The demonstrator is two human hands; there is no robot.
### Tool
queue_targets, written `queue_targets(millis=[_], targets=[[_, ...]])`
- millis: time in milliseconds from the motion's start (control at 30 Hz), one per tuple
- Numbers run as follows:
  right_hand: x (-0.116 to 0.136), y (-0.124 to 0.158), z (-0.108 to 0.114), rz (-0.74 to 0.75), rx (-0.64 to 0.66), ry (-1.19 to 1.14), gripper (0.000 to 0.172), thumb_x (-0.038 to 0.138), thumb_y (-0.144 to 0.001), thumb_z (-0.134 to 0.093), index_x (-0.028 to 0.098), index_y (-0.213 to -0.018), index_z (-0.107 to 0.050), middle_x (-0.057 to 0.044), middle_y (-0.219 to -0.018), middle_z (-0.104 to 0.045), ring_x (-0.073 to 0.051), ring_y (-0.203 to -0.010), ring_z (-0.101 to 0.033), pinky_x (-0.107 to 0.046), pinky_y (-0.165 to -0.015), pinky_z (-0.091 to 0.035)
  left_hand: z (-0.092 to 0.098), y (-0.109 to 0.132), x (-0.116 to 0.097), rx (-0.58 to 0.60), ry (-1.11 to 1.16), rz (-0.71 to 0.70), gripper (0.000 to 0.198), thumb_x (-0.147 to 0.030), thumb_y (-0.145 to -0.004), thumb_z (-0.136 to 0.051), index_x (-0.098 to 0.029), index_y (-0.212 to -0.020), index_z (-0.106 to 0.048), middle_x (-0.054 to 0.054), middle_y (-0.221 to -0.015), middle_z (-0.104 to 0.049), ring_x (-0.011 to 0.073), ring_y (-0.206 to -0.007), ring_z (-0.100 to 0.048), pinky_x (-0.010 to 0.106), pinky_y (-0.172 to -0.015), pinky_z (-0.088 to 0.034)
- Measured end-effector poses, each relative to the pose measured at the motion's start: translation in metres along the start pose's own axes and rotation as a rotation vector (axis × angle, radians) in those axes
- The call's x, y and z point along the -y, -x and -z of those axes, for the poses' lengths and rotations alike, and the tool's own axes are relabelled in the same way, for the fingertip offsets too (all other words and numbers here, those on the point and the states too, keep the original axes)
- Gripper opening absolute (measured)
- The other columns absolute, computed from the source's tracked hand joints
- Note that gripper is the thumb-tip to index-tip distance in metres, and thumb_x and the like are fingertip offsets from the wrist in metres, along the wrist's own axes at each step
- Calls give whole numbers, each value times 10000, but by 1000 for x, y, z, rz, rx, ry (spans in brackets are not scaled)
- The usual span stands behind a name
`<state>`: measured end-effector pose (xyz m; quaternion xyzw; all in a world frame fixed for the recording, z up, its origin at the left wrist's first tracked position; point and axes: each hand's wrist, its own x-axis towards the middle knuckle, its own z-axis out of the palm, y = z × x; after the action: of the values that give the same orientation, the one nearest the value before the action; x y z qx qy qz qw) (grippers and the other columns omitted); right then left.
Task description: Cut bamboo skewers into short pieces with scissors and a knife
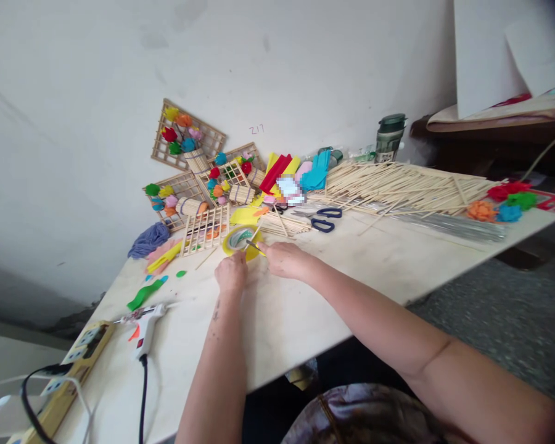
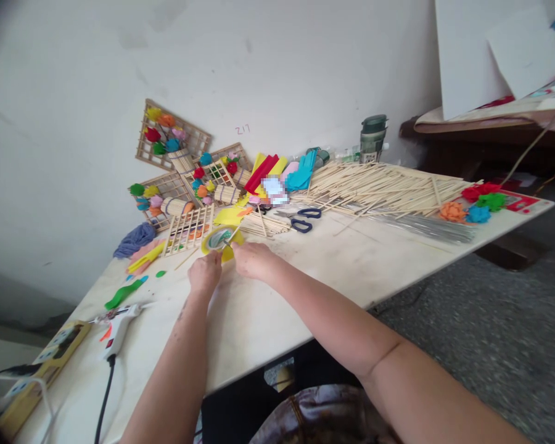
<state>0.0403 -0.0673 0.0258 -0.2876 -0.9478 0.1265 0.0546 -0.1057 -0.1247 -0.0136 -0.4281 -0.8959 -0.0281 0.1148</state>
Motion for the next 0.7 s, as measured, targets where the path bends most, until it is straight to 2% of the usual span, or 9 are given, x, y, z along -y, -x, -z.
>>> queue_targets(millis=[167,467,700], targets=[[4,-13,-6,9,-15,3,585,189,-748,-421,119,-1318,-308,-141,-1014,-617,-250,-918,-576,-314,-706,-448,1,0,-1,5,35,8,410,-424,-851,-256,-241,-958,-607,95,-821,-650,221,-775,-601,295,-626,-407],[-2,9,5,24,1,21,539,190,-764,-415,143,-1296,-346,-133,-967,-634,-243,-897,-585,-309,-700,-445,-3,-2,2,-5,53,16,431,-435,-853,-233,-239,-947,-606,89,-826,-650,225,-785,-598,296,-621,-408],[3,-8,-2,-6,-5,12,559,163,-752,-401,138,-1306,-331,-146,-991,-626,-259,-912,-581,-319,-684,-443,1,-1,1,9,37,-7,408,-413,-850,-258,-231,-961,-607,94,-820,-651,230,-779,-604,293,-611,-399]])
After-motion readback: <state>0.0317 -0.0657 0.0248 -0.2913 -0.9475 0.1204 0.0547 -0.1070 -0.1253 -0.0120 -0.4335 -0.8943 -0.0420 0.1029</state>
